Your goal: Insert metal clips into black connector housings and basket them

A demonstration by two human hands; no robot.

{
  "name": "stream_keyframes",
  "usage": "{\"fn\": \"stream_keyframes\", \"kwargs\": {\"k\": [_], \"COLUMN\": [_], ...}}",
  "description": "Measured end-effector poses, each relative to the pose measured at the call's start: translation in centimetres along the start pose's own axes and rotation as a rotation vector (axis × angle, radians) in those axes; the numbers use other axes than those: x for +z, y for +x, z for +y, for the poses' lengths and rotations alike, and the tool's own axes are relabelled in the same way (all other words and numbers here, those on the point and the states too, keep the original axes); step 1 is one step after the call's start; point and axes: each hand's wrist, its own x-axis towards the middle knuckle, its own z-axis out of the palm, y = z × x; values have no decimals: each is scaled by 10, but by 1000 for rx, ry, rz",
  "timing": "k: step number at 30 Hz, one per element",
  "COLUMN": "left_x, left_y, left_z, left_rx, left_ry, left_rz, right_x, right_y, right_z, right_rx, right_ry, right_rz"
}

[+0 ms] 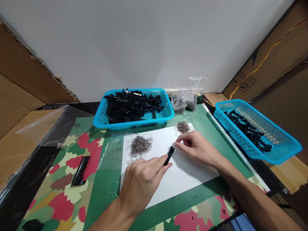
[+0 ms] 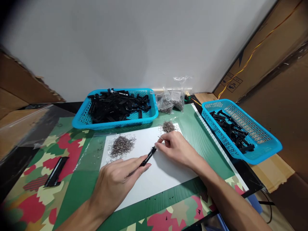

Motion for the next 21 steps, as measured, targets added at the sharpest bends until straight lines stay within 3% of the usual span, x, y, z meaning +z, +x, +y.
{"fn": "stream_keyframes", "kwargs": {"k": [7, 21], "left_x": [-2, 0], "left_y": [1, -1], "left_z": [3, 2], "left_rx": [14, 12], "left_ry": [19, 23], "left_rz": [0, -3], "right_x": [17, 23], "right_y": [0, -2], "right_z": [0, 5], "right_rx": [-59, -97], "right_ry": [-117, -194], "right_rz": [45, 62]}}
